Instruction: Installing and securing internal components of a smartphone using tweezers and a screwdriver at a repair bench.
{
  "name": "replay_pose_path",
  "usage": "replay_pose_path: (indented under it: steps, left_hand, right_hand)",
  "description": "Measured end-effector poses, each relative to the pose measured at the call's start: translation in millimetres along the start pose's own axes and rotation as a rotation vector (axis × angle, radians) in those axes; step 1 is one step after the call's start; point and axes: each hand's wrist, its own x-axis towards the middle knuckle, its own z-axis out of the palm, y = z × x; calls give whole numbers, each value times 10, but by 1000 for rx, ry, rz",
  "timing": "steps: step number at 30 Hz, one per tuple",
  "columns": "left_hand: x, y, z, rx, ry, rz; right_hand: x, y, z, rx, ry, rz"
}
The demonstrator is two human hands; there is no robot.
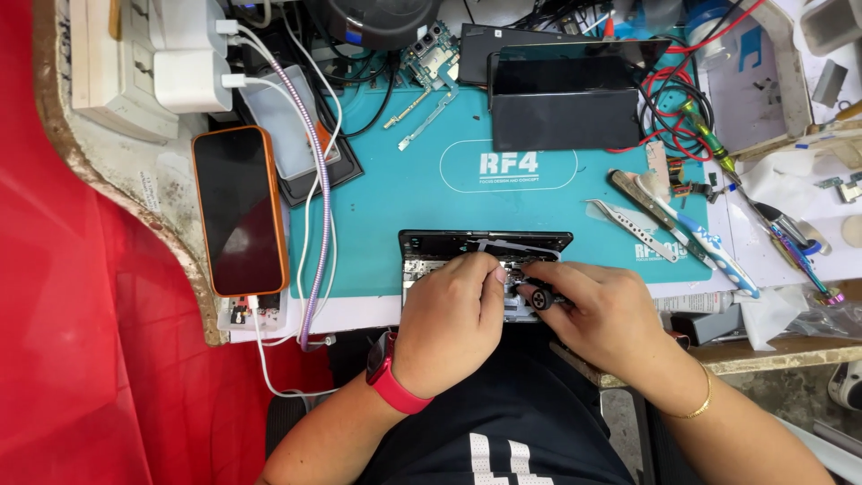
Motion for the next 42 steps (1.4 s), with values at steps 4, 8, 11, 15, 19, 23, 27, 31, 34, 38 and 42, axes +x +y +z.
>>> replay_pose_path:
  steps: [4,8,11,15,19,23,27,31,34,38,42]
  left_hand:
    - [14,12,8,-8,-14,-7]
    - [-43,33,-51,55,53,26]
    - [-94,-36,-52,103,102,95]
    - [-166,-188,-5,207,133,236]
    - [-188,-215,-8,287,148,340]
    - [-204,-288,7,388,132,457]
    - [-207,-289,-8,423,97,486]
    - [-224,-338,44,442,95,492]
    - [-226,-344,62,454,94,487]
    - [-224,-275,32,515,75,476]
    - [-231,-230,11,511,60,447]
  right_hand:
    - [-26,49,46,-53,12,-36]
    - [-34,31,-6,-147,5,-89]
    - [-28,-19,-97,-228,-35,-105]
    - [7,-94,-184,-351,-107,-85]
    - [28,-172,-208,-427,-137,-79]
    - [-13,-148,-153,-483,-112,-107]
    - [-30,-146,-125,-501,-61,-164]
    - [-57,-146,-104,-496,-21,-173]
    - [-109,-71,-52,-475,47,-192]
    - [-75,-149,-134,-360,35,-393]
    - [-73,-166,-166,-422,-38,-511]
